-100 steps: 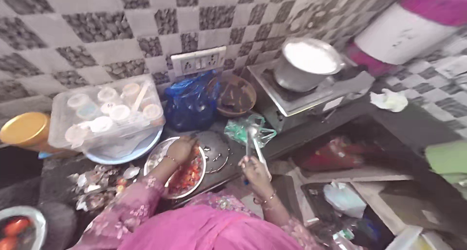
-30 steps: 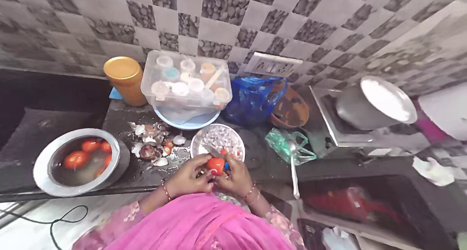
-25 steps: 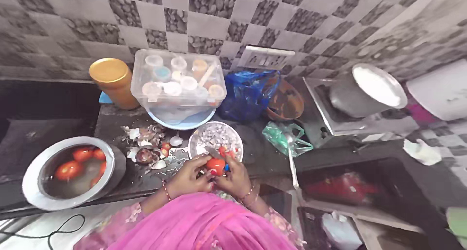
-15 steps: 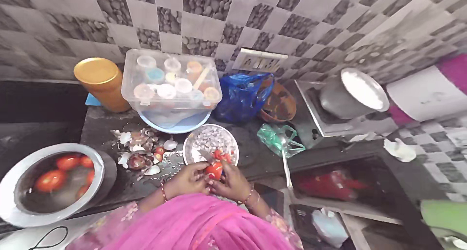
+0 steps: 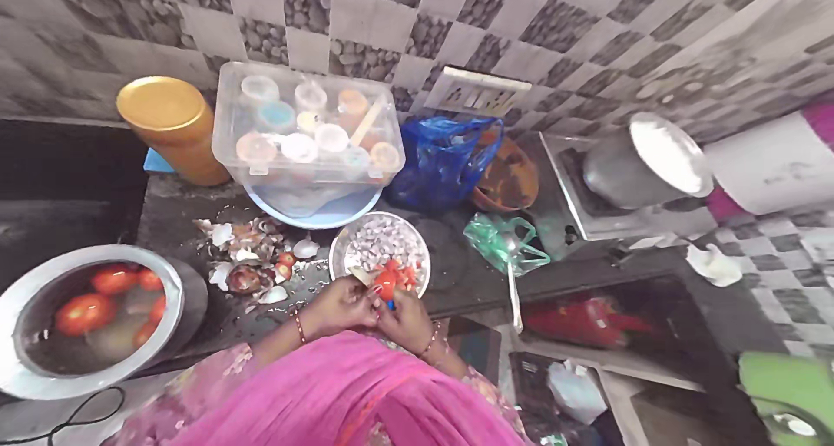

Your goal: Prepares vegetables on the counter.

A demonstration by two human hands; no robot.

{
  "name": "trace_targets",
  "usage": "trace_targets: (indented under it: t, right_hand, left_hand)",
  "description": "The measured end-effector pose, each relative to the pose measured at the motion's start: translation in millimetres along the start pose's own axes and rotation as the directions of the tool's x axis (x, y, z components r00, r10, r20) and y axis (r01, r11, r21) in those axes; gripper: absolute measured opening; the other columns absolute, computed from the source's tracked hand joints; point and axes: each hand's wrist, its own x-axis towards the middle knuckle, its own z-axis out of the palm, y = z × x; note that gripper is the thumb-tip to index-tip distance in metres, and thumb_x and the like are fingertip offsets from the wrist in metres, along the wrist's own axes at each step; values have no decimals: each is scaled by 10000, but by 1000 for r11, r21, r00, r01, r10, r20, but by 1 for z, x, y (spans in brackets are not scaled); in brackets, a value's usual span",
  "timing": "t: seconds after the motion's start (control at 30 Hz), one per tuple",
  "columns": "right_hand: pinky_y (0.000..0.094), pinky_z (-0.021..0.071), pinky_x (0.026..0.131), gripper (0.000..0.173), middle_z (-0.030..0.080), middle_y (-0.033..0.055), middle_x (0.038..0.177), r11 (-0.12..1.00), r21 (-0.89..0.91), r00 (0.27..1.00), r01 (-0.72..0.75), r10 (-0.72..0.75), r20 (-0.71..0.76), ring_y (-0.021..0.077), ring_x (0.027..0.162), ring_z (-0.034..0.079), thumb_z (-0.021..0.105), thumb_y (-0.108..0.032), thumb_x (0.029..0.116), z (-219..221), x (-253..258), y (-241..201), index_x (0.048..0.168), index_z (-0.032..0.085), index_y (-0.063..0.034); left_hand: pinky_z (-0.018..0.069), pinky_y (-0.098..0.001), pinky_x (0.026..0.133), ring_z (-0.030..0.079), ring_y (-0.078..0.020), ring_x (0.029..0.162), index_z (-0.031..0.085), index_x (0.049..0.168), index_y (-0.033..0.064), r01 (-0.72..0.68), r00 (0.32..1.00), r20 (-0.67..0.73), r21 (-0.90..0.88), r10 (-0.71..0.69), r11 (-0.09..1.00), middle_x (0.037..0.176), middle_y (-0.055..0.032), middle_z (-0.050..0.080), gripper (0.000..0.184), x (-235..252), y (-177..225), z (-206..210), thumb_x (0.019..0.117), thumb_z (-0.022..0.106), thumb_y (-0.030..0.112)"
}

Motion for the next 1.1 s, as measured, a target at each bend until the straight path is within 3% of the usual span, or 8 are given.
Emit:
trace_targets:
  t: [0.13,0.27,0.37,0.5,0.67,0.87,1.03,1.1]
  right_hand:
    - [397,532,605,303,637,87,681,991,76,994,-110,108,35,176,648,647,536,-232,962,7,0,3,839,669,11]
    - [357,535,658,324,637,72,719,963,194,977,-185,160,138,130,690,632,525,-245,994,9,8,3,892,674,23]
    - [302,492,631,317,581,22,688,928,281,957,-245,184,227,73,655,569,512,-230,1000,7,16,-5,834,643,7]
    - [207,432,597,260,497,-85,653,865,377,923,-331,212,322,-24,615,489,534,-190,972,2,27,-15,743,585,-80]
    - [187,461,636,279,527,-94,717,736,498,870,-459,257,421,-38,666,514,454,-206,1039,-5,33,-20,843,606,-79]
    - [147,306,425,411,387,-143,534,414,674,782,-611,182,597,-30,440,352,268,-365,1086,-8,37,-15,762,472,-214]
    - [134,325,434,372,430,-168,590,82,792,776,-604,-166,609,-48,467,392,598,-601,963,-13,38,6,803,538,-271]
    - [134,340,451,319,461,-173,612,138,836,832,-530,-102,545,-55,489,412,616,-554,971,-21,39,4,825,562,-276]
  left_hand:
    - [523,-136,726,591,75,738,612,1157,-32,33,999,29,-47,-31,998,829,101,616,234,9,-4,3,952,568,73]
    - [558,-226,881,638,-26,1023,364,1463,-48,-20,999,36,-329,33,944,1228,-36,614,519,16,-23,6,986,463,131]
    - [550,-284,934,628,-97,1130,164,1570,36,-63,995,31,-544,96,837,1333,-34,574,650,20,-33,9,1008,439,213]
    - [553,-337,943,649,-156,1126,356,1459,64,-152,977,-2,-705,213,693,1266,-22,638,516,26,-45,8,1005,535,230]
    - [544,-303,934,636,-104,1088,390,1426,89,-187,967,7,-663,255,725,1209,34,632,639,29,-49,6,969,622,470]
    - [532,-340,973,614,-146,1168,363,1469,155,-108,940,103,-814,324,571,1323,20,590,501,34,-56,2,988,494,199]
    - [542,-344,980,649,-149,1127,422,1399,129,-148,977,-64,-887,202,438,1257,-16,634,480,36,-52,2,951,590,159]
    - [528,-378,1018,639,-197,1166,427,1414,104,-178,978,-121,-912,171,369,1305,-60,612,550,39,-55,0,912,651,136]
